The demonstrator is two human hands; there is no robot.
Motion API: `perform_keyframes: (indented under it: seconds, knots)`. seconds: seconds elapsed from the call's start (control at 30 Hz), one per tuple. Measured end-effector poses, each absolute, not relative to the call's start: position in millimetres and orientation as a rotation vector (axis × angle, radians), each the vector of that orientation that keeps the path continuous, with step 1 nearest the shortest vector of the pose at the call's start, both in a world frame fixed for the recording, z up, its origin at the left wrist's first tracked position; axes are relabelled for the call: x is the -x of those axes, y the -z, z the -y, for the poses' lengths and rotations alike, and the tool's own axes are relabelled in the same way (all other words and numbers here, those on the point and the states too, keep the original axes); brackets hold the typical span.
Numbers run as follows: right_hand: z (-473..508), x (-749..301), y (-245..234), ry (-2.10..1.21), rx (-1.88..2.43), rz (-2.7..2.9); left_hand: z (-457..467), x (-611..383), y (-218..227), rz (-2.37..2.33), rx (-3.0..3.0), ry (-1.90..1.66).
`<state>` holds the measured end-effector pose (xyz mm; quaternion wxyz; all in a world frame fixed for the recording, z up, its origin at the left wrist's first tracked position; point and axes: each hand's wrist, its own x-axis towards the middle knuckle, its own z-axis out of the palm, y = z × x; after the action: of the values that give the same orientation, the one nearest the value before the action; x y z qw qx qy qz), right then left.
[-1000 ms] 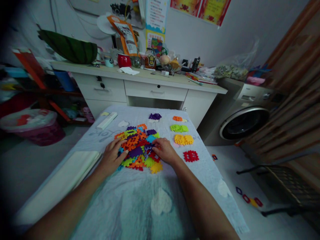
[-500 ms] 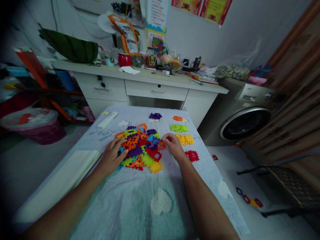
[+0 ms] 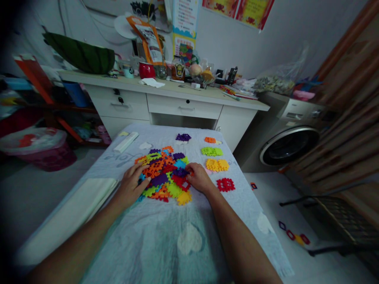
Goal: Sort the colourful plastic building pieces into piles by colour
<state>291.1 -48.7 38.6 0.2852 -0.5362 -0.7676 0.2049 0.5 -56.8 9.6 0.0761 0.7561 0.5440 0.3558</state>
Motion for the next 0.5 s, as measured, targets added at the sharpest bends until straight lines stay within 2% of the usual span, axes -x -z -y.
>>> perform_keyframes:
  seconds: [0.3,0.5]
  knots:
    - [48.8,-300.2,-55.6,-0.388,1.483,2.103,56.3,-1.1,-7.8,-1.653,-2.258,-1.064]
    - [42.1,-353.9,-75.4,-0.123,1.779,1.851,55.9,-0.5,-7.7,-1.659,-2.278,-1.032]
